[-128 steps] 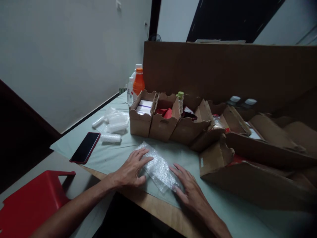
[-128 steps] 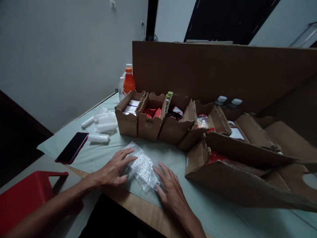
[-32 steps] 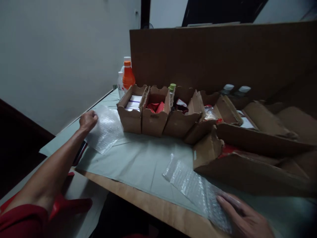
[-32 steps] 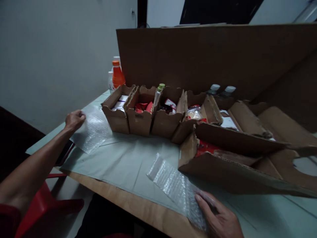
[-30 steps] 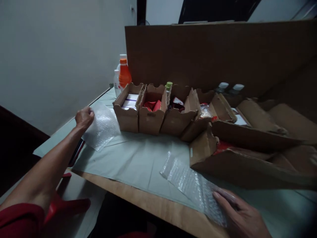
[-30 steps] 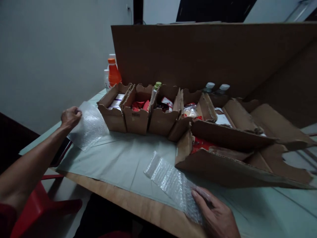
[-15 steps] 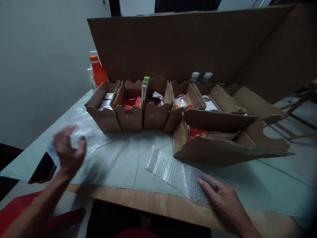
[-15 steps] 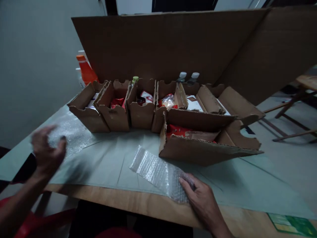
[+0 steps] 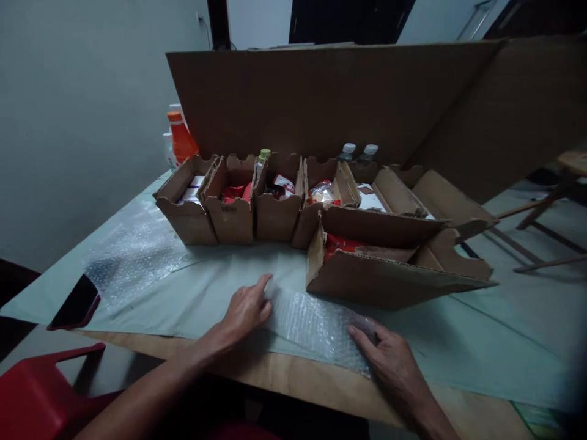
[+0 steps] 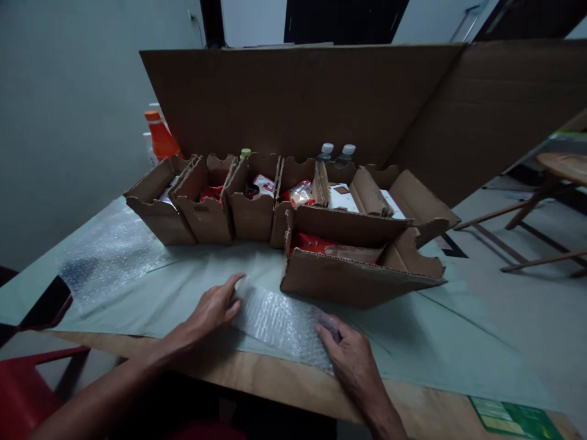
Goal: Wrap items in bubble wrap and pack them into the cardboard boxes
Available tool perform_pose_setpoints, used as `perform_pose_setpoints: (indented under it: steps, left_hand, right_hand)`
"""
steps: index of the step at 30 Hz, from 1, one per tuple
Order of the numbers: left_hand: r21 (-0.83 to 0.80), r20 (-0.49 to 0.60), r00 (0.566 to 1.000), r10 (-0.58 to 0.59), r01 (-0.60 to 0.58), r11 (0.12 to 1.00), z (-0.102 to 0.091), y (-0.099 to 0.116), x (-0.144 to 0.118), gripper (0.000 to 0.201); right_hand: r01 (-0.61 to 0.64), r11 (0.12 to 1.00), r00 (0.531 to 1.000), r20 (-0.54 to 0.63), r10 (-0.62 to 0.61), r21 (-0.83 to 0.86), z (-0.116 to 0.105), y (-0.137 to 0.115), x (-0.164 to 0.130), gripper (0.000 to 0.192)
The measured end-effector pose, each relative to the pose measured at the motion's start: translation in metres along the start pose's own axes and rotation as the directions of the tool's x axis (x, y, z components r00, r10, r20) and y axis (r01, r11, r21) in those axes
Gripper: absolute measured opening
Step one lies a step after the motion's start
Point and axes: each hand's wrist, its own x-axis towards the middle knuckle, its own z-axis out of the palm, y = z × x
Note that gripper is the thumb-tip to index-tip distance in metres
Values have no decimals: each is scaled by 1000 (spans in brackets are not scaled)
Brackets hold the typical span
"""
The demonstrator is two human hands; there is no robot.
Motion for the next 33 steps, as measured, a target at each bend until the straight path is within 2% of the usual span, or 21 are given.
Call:
perform_pose_setpoints:
  steps: [2, 4, 6, 9, 11, 13, 15, 18, 19, 21, 23, 26, 29, 33]
  left_hand:
    - [-3, 4, 999, -52, 52, 999, -1, -10, -18, 62]
    - [6, -14, 993, -113, 113, 994, -3, -25, -36, 62]
    - [3, -95, 987, -133, 134, 991, -7, -38, -50, 60]
    - [-7, -312, 950, -23, 22, 1000, -12, -38, -59, 51]
    - [39, -400, 907, 135, -130, 991, -10, -24, -58, 48]
    - [113, -357, 878, 320, -299, 948, -1, -4, -53, 55]
    - [157, -205, 862, 464, -439, 885, 13, 9, -49, 67]
    - [198, 5, 861, 508, -499, 844, 31, 4, -46, 77]
    - [221, 36, 872, 488, -483, 847, 34, -4, -46, 77]
    - [269, 45, 896, 442, -437, 858, 34, -22, -50, 73]
    - [297, 29, 912, 409, -398, 868, 30, -36, -56, 70]
    - [295, 19, 923, 384, -372, 880, 23, -42, -62, 68]
    - [249, 4, 931, 366, -356, 901, 16, -39, -61, 59]
    - [184, -131, 961, 243, -218, 959, 3, -39, -41, 44]
  right_hand:
    - [12, 996, 1000, -8, -13, -85, 6, 0, 3, 40]
    - [26, 970, 998, -42, -38, -240, 10, 3, 5, 37]
    - [46, 912, 988, -118, -103, -407, 8, 7, 4, 40]
    - [50, 821, 924, -285, -254, -569, 1, 7, -6, 52]
    - [114, 790, 884, -302, -358, -602, 5, -2, -14, 48]
    - [287, 766, 870, -179, -460, -574, 24, -18, -19, 39]
    - [479, 731, 839, 10, -543, -486, 54, -32, -21, 46]
    - [607, 681, 786, 182, -591, -410, 90, -35, -21, 57]
    - [612, 672, 783, 197, -590, -417, 94, -28, -22, 58]
    - [577, 670, 802, 168, -573, -467, 89, -7, -28, 61]
    - [505, 678, 834, 100, -543, -534, 71, 19, -35, 63]
    - [390, 699, 877, 12, -480, -599, 39, 48, -43, 56]
    - [291, 765, 920, -52, -389, -574, 18, 54, -40, 47]
    - [173, 813, 941, -150, -302, -556, 12, 37, -17, 47]
